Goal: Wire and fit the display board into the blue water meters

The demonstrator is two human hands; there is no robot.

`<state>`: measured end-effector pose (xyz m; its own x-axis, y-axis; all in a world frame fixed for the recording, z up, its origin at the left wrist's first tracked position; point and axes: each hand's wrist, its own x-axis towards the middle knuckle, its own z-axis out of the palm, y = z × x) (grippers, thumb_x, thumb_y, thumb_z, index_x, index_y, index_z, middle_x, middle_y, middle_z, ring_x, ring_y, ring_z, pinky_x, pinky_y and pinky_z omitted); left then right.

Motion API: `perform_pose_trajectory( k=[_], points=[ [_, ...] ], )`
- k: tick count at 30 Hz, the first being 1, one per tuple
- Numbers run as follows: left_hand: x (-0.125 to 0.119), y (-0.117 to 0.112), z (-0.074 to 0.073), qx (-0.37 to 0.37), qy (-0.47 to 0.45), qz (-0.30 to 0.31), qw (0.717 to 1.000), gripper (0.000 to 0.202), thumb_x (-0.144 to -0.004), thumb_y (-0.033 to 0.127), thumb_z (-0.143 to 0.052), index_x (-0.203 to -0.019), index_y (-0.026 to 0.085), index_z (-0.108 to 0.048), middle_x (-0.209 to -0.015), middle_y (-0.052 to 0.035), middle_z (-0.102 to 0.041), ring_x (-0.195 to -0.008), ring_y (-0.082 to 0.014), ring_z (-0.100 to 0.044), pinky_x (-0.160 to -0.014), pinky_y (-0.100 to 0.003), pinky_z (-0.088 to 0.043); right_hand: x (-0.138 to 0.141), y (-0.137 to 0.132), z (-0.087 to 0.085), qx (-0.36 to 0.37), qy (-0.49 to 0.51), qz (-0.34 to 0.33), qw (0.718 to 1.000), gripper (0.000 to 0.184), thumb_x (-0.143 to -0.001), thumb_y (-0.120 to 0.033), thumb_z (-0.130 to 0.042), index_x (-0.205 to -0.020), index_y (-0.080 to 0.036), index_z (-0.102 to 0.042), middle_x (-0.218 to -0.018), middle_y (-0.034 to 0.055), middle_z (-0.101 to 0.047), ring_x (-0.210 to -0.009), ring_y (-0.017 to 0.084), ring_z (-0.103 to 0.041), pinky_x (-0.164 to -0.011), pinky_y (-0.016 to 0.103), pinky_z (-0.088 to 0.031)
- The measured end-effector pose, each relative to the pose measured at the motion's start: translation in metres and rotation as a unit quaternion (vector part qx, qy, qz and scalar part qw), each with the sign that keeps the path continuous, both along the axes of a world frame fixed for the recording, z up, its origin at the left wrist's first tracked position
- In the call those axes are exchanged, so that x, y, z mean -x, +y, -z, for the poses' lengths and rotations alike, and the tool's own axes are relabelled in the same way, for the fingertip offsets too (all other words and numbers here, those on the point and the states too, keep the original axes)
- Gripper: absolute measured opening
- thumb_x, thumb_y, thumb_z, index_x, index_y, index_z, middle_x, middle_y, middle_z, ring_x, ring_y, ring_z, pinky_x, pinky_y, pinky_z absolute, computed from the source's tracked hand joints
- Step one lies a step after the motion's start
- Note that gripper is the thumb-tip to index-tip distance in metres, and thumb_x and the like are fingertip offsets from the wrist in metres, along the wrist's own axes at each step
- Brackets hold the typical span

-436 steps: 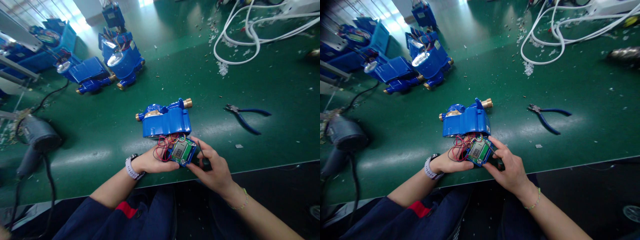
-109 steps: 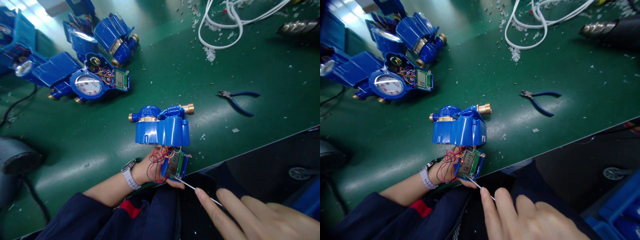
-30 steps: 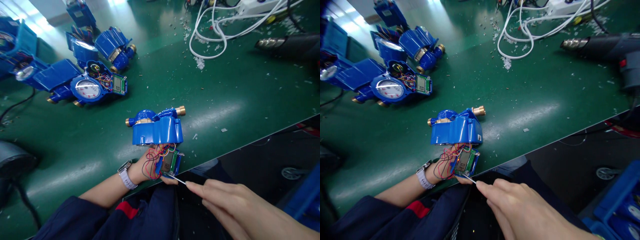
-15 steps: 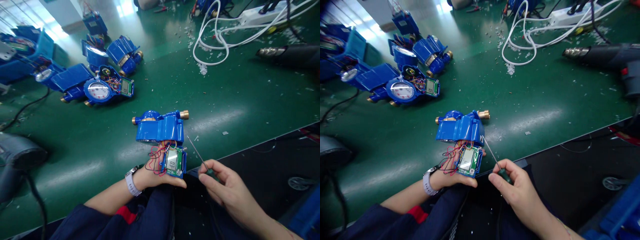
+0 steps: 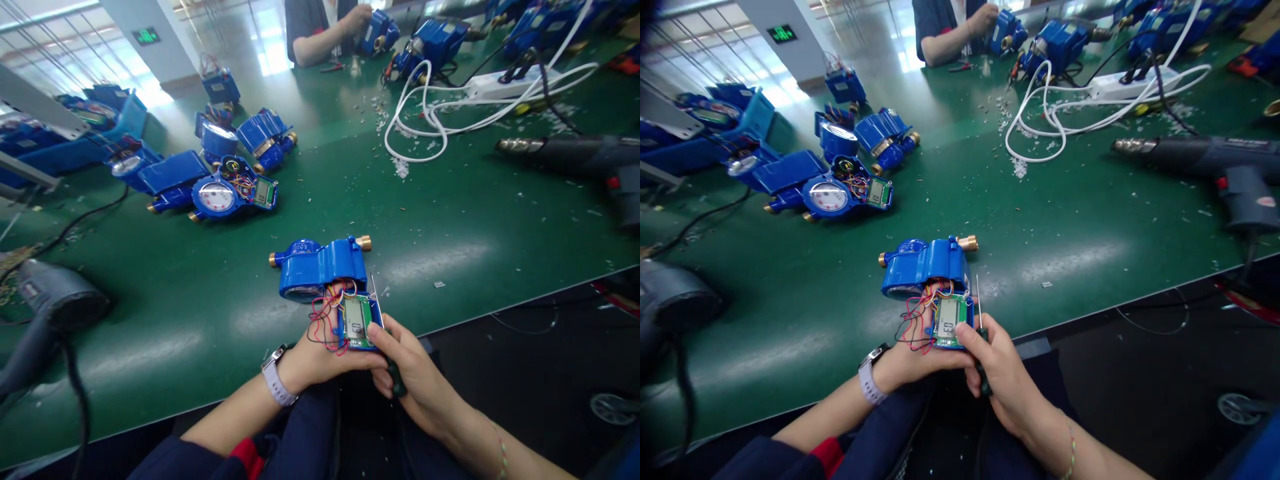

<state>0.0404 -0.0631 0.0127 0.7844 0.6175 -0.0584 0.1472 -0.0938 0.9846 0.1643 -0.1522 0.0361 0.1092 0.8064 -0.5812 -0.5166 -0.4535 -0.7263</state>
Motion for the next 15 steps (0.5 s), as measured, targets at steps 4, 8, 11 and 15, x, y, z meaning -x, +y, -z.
perform_pose_trajectory(
  k=[4, 8, 11, 15],
  points=[
    [-0.003, 0.002, -0.005, -0.048, 0.017, 0.009, 0.999, 0.060, -0.074, 0.048, -0.075, -0.123, 0.020, -0.057, -0.117, -0.0101, -0.067, -0.113, -0.0296, -0.062, -0.102, -0.051, -0.049, -0.009, 0.004, 0.001, -0.039, -0.016, 0.068, 0.997, 0.049, -0.075, -0.055, -0.074, -0.085, -0.022, -0.038, -0.048, -0.0124, -0.036, -0.037, 0.004, -0.027, -0.036, 0.014, -0.025],
    [0.011, 0.014, -0.025, -0.120, 0.074, 0.068, 0.988, 0.069, -0.076, 0.038, -0.076, -0.136, 0.019, -0.047, -0.131, -0.0113, -0.061, -0.116, -0.0263, -0.061, -0.100, -0.042, -0.049, -0.035, 0.013, -0.001, -0.111, -0.156, 0.109, 0.975, 0.047, -0.076, -0.045, -0.075, -0.085, -0.024, -0.034, -0.052, -0.0131, -0.035, -0.037, 0.005, -0.029, -0.038, 0.017, -0.025],
    [0.031, 0.029, -0.048, -0.175, 0.117, 0.084, 0.974, 0.016, -0.091, 0.029, -0.060, -0.092, 0.018, -0.070, -0.084, -0.0019, -0.074, -0.073, -0.0156, -0.069, -0.070, -0.026, -0.053, -0.061, 0.028, -0.013, -0.193, -0.308, 0.059, 0.930, 0.039, -0.076, -0.035, -0.074, -0.081, -0.023, -0.037, -0.067, -0.0074, -0.046, -0.048, 0.006, -0.038, -0.046, 0.020, -0.033],
    [0.041, 0.058, -0.075, -0.268, -0.062, -0.078, 0.958, 0.038, -0.099, 0.023, -0.039, -0.073, 0.017, -0.066, -0.074, -0.0013, -0.069, -0.070, -0.0119, -0.065, -0.072, -0.023, -0.050, -0.087, 0.055, -0.046, -0.322, -0.451, -0.056, 0.830, 0.034, -0.071, -0.028, -0.073, -0.076, -0.021, -0.040, -0.083, -0.0006, -0.054, -0.071, 0.013, -0.048, -0.059, 0.023, -0.038]
  ],
)
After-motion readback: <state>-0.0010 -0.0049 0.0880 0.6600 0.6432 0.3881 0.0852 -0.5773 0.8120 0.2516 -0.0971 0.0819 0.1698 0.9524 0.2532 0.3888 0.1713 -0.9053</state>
